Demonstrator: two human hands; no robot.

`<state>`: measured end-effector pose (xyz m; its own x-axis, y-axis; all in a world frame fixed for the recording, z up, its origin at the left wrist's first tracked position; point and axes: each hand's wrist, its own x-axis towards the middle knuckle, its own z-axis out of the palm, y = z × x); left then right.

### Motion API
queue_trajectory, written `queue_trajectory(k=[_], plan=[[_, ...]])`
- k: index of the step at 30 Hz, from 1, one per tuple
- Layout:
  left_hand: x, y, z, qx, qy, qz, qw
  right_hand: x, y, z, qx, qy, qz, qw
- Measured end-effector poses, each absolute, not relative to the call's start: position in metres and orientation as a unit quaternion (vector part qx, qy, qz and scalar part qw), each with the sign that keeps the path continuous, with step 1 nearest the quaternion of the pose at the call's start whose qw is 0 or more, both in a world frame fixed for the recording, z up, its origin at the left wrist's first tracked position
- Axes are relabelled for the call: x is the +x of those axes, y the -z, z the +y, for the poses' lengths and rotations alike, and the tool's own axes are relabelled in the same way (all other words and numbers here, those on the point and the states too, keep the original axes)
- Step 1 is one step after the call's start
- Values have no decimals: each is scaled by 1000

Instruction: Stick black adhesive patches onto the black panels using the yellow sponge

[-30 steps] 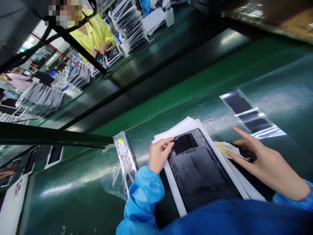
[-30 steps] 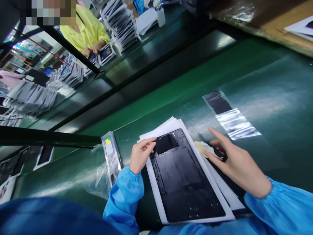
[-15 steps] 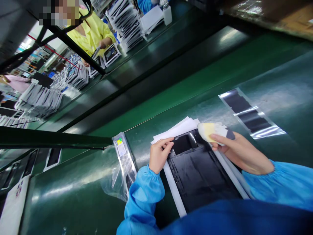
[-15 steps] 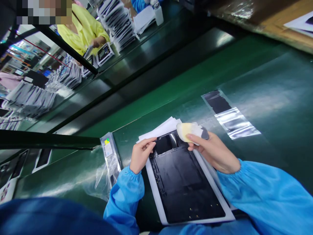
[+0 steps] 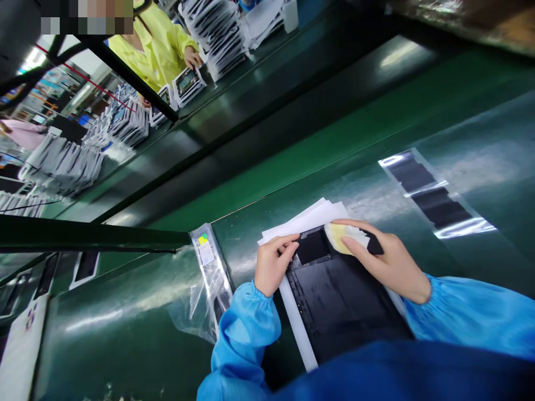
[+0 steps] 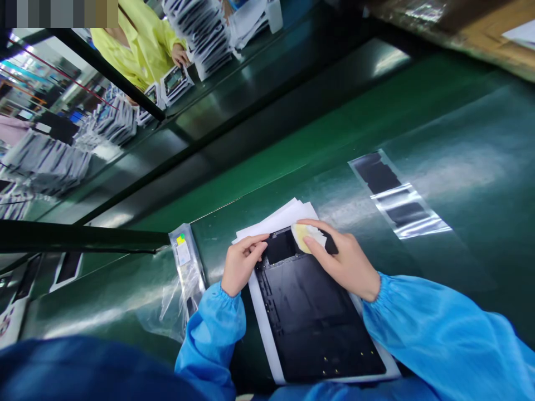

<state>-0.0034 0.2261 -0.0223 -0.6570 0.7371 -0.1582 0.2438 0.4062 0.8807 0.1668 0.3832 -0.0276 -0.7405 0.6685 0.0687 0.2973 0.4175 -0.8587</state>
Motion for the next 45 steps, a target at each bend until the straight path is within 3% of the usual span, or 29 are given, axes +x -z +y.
queue_trajectory(k=[45], plan=[[-1,22,226,371,-396,812,217,165,28,385,-270,-436,-838,186]])
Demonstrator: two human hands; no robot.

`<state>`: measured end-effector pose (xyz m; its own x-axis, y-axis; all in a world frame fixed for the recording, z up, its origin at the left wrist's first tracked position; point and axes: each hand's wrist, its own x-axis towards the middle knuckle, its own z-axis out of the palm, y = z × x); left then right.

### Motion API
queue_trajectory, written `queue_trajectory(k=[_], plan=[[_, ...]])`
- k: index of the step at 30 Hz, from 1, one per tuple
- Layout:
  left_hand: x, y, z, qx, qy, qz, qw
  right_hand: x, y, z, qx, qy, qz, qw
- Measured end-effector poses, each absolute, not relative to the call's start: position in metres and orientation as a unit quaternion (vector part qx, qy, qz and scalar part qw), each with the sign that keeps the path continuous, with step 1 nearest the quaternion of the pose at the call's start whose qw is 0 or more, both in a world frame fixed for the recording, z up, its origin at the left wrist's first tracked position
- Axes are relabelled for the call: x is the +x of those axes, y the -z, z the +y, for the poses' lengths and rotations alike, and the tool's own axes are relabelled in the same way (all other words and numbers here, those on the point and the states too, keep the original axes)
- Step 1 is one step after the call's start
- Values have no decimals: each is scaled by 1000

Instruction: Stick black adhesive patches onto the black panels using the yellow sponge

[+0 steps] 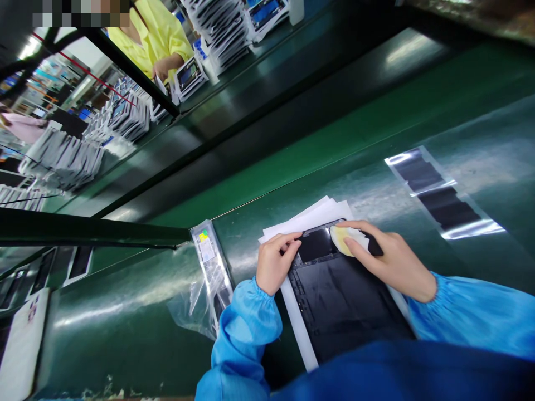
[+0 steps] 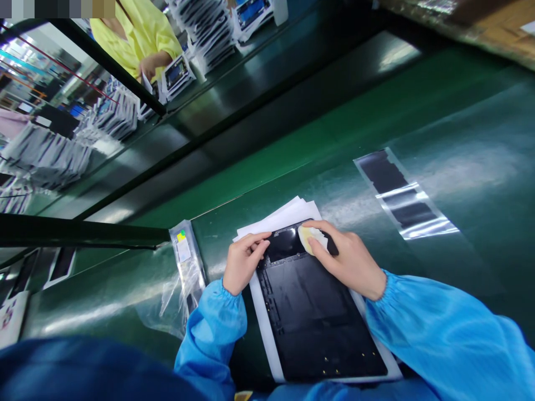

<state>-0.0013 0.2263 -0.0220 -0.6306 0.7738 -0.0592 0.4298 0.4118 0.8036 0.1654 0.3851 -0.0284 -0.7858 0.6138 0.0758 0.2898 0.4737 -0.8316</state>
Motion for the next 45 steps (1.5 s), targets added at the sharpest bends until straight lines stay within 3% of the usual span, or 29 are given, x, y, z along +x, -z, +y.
queue_trajectory(k=[12,36,45], plan=[[8,20,225,419,-304,844,138,167,29,386,-271,-445,-836,171],[11,19,222,445,-243,855,112,167,28,387,-265,-445,-839,167],[13,14,221,502,-88,860,-29,166,28,386,-275,-452,-833,160]])
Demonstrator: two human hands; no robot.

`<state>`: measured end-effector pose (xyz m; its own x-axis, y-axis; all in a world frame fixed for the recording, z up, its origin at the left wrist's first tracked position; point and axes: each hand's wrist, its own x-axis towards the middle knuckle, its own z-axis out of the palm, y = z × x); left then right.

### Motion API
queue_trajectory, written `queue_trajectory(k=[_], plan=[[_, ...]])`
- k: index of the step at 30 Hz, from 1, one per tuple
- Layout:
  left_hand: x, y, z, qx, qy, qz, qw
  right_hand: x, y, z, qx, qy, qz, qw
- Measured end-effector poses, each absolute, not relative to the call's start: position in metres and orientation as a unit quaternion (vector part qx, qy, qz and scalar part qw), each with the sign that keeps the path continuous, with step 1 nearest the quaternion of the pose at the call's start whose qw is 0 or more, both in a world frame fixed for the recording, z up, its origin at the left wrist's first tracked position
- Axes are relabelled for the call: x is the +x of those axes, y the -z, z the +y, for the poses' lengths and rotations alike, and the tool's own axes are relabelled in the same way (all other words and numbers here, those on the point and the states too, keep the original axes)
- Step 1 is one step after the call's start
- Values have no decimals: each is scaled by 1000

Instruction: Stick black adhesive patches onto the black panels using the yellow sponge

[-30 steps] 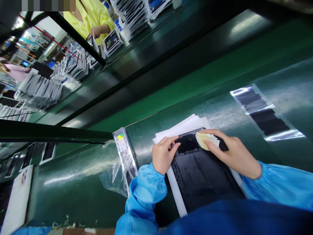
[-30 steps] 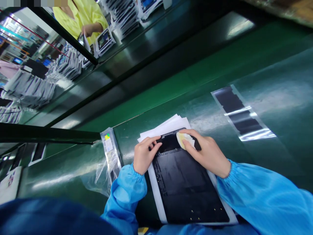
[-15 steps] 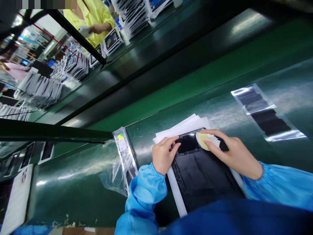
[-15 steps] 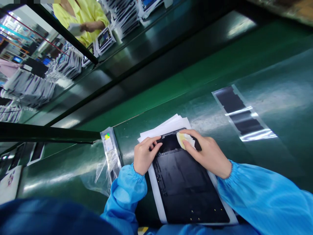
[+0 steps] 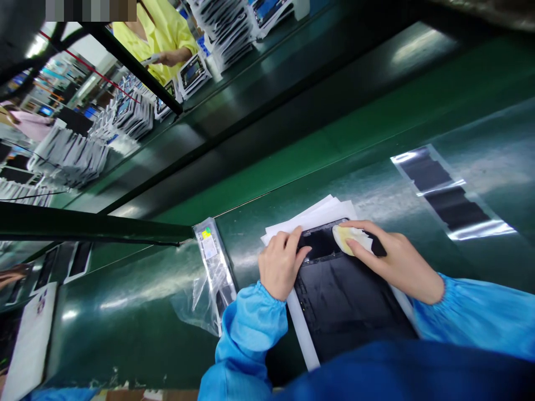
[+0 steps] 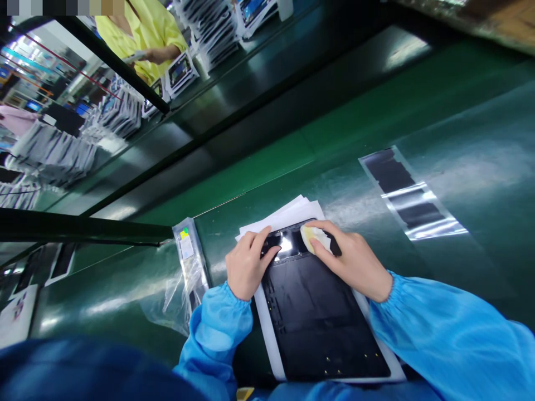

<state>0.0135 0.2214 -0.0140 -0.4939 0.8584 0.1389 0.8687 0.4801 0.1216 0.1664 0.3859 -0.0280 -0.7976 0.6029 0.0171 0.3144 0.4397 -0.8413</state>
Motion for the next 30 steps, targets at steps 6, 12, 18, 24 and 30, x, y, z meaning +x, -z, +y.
queue_trajectory(k=[6,12,18,24,30], plan=[[16,18,204,-608,32,-789,82,165,30,387,-268,-456,-834,157],[24,12,195,-615,11,-787,44,168,30,388,-266,-424,-851,161],[31,-4,187,-641,2,-767,10,156,30,375,-232,-296,-909,181],[28,9,183,-648,30,-759,57,124,28,353,-176,-283,-929,160],[26,19,181,-653,43,-750,101,144,31,381,-246,-249,-921,172]])
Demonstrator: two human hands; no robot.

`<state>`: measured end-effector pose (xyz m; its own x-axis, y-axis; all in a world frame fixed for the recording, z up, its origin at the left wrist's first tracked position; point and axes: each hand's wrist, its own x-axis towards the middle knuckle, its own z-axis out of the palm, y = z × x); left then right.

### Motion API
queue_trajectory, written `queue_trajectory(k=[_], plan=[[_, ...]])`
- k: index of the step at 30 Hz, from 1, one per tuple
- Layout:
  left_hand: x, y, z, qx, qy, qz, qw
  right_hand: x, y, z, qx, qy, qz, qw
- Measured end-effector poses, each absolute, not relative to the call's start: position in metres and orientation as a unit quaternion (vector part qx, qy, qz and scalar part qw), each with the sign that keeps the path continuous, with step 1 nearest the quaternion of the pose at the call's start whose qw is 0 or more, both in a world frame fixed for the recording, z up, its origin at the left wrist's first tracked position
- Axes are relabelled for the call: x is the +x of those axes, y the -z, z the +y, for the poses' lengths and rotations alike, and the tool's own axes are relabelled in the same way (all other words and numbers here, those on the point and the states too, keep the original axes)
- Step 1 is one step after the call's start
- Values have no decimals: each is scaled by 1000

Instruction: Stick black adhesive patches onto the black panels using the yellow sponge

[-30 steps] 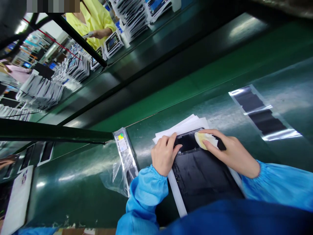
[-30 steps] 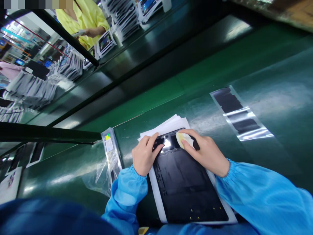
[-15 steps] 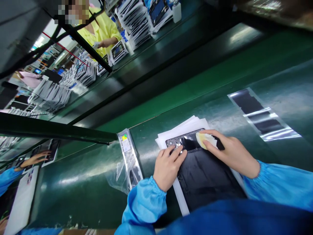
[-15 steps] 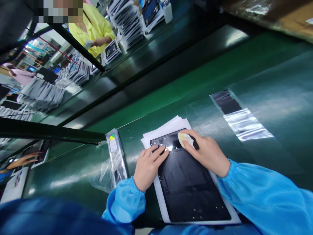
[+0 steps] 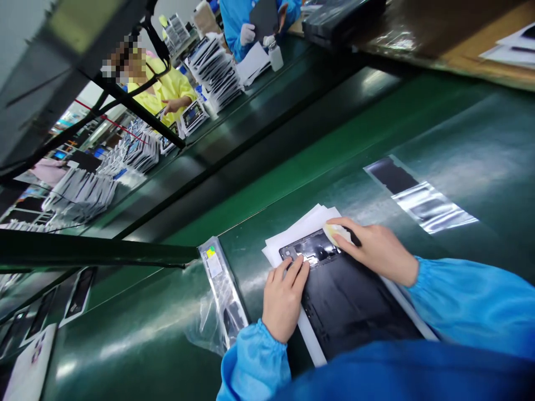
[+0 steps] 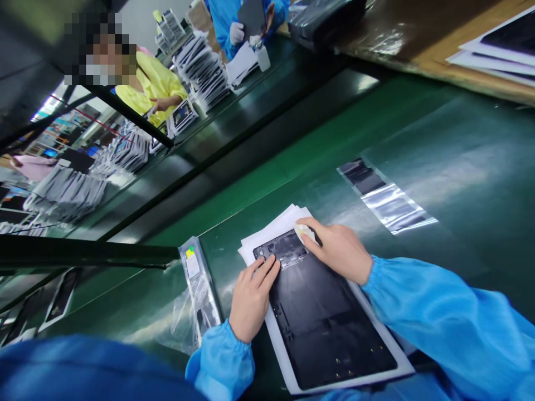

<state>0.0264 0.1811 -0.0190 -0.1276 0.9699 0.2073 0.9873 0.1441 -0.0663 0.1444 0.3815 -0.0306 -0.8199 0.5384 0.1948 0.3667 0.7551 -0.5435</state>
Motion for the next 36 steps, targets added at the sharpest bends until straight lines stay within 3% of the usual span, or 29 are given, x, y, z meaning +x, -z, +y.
queue_trajectory(k=[17,25,36], plan=[[37,5,201,-641,24,-758,120,167,32,379,-250,-314,-906,136],[17,4,255,-574,51,-814,75,185,35,410,-403,-526,-718,215],[1,5,282,-566,33,-823,18,177,57,412,-311,-660,-670,140]])
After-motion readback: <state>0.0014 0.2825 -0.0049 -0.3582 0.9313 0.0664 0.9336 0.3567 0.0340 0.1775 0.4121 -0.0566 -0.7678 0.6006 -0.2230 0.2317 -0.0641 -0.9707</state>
